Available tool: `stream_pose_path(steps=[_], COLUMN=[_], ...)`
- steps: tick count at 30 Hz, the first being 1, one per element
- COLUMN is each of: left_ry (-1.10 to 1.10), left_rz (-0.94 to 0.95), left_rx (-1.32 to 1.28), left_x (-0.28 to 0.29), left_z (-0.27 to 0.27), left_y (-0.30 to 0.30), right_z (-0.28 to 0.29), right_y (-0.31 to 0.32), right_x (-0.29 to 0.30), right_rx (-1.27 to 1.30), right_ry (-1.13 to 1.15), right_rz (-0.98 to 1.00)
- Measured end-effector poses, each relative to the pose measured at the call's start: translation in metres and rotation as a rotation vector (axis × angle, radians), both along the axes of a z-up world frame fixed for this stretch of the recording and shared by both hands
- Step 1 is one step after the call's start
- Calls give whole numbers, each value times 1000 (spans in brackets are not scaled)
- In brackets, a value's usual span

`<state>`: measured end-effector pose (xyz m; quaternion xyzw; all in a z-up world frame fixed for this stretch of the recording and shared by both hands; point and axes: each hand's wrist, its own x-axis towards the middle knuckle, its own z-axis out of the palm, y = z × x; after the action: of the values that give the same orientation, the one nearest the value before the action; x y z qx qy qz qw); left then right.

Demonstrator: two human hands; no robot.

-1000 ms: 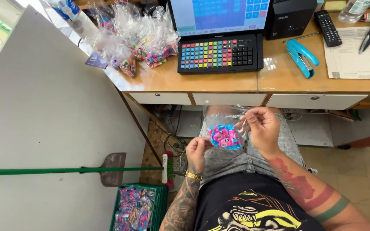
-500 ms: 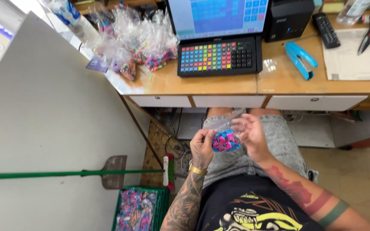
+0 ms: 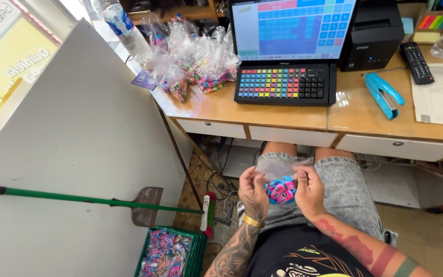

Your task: Packaging small portions of candies into plastic bags and sealing them with a stapler at a checkout counter.

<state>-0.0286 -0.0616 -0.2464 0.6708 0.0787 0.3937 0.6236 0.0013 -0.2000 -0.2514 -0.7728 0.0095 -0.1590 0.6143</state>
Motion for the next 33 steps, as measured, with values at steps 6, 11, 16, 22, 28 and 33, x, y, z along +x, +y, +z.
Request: stream_pose_path(steps=[6, 11, 16, 22, 28, 33], left_ry=[259, 220, 159, 170, 402, 290], left_rz=[-171, -23, 54, -26, 37, -45], left_rx=[-5, 102, 104, 21, -205, -104], left_x=[-7, -4, -5, -22, -24, -24], left_z=[16, 8, 3, 7, 0, -5], left_y=[-4, 1, 4, 10, 18, 33], right_z=[4, -6, 1, -2, 10, -7], right_y=[11, 10, 9, 9, 13, 5], right_x=[-4, -6, 0, -8, -7, -3], right_rx=[124, 57, 34, 280, 315, 284], right_ry=[22, 46, 78, 73, 314, 279], right_rz=[82, 122, 112, 340, 298, 411])
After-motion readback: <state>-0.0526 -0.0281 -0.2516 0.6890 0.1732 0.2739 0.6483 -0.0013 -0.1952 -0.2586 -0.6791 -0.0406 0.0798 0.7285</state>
